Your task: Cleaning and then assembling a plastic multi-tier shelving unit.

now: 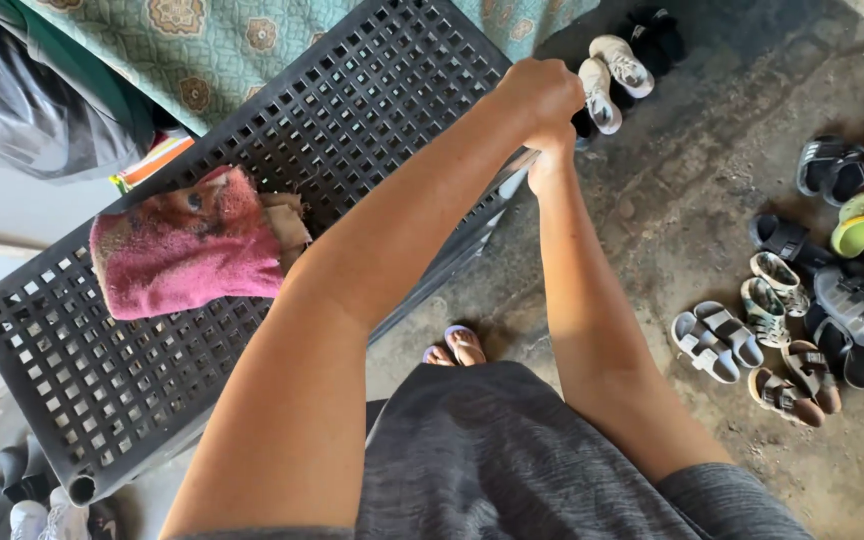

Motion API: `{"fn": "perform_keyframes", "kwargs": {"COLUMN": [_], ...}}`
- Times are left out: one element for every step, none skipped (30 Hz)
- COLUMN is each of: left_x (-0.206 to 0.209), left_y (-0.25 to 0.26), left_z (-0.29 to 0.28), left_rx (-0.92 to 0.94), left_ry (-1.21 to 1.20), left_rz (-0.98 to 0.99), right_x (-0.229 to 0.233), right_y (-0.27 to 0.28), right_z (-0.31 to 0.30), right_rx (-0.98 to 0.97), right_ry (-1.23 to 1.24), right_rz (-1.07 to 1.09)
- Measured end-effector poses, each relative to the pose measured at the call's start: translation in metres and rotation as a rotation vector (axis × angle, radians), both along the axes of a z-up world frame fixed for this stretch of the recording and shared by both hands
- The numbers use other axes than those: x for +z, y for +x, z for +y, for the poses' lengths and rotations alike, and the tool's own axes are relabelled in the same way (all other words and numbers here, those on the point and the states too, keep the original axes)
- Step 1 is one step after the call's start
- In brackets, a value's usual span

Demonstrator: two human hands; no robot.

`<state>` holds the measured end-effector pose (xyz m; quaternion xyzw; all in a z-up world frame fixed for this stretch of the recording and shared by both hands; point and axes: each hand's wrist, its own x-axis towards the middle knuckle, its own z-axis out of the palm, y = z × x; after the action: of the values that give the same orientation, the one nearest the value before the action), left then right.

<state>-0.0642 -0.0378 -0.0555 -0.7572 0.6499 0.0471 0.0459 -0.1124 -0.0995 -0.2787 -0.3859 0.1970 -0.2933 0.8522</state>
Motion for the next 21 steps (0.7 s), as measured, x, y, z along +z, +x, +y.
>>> {"fn": "perform_keyframes", "kwargs": {"left_x": [-0.001, -0.002, -0.001, 0.008, 0.016, 0.024, 0.023, 0.022, 0.02, 0.024, 0.028, 0.033, 0.023, 0.013, 0.0, -0.011, -0.016, -0.02, -0.003, 0.013, 0.033], "left_y": [0.001, 0.003, 0.005, 0.002, -0.001, -0.004, -0.001, 0.002, 0.002, 0.001, 0.001, 0.001, 0.005, 0.008, 0.008, 0.009, 0.019, 0.03, 0.02, 0.009, -0.001], "left_z": [0.001, 0.001, -0.003, 0.0, 0.005, 0.01, 0.008, 0.006, 0.005, 0.005, 0.007, 0.008, 0.004, -0.001, 0.0, 0.001, -0.003, -0.008, 0.003, 0.014, 0.022], "left_rx": [-0.003, -0.033, -0.067, -0.074, -0.056, -0.038, -0.04, -0.066, -0.09, -0.091, -0.056, -0.02, -0.014, -0.057, -0.087, -0.069, -0.112, -0.155, -0.133, -0.12, -0.102], "left_ry": [0.005, 0.006, 0.003, 0.004, 0.014, 0.024, 0.025, -0.03, -0.084, -0.083, -0.027, 0.029, 0.024, 0.009, 0.0, 0.001, -0.073, -0.147, -0.154, -0.125, -0.102], "left_rz": [0.0, -0.022, -0.046, -0.047, 0.005, 0.056, 0.052, 0.051, 0.053, 0.053, 0.087, 0.121, 0.123, 0.096, 0.072, 0.078, 0.051, 0.023, 0.02, 0.103, 0.182], "right_x": [0.0, 0.0, 0.002, 0.005, 0.006, 0.008, 0.009, 0.009, 0.008, 0.004, 0.0, -0.004, -0.008, -0.012, -0.018, -0.02, -0.017, -0.014, -0.006, 0.002, 0.013], "right_y": [0.0, 0.0, 0.0, -0.001, -0.003, -0.005, -0.003, -0.002, -0.004, -0.006, -0.005, -0.004, -0.005, -0.005, -0.008, -0.013, -0.004, 0.006, -0.002, -0.009, -0.014], "right_z": [0.002, 0.004, 0.001, 0.002, 0.006, 0.01, 0.008, 0.007, 0.008, 0.008, 0.01, 0.011, 0.007, 0.002, 0.002, 0.004, -0.001, -0.008, -0.006, -0.006, -0.008], "right_rx": [-0.003, 0.018, 0.035, 0.027, 0.025, 0.023, 0.021, 0.014, 0.008, 0.007, 0.018, 0.029, 0.035, 0.051, 0.079, 0.096, 0.12, 0.143, 0.166, 0.267, 0.375], "right_ry": [0.005, -0.02, -0.048, -0.047, -0.003, 0.04, 0.04, 0.059, 0.079, 0.08, 0.076, 0.071, 0.067, 0.057, 0.054, 0.056, 0.046, 0.036, 0.028, -0.044, -0.119], "right_rz": [0.0, -0.02, -0.041, -0.042, -0.081, -0.119, -0.123, -0.111, -0.095, -0.095, -0.079, -0.064, -0.061, -0.042, -0.018, -0.012, -0.011, -0.011, -0.01, -0.024, -0.04]}}
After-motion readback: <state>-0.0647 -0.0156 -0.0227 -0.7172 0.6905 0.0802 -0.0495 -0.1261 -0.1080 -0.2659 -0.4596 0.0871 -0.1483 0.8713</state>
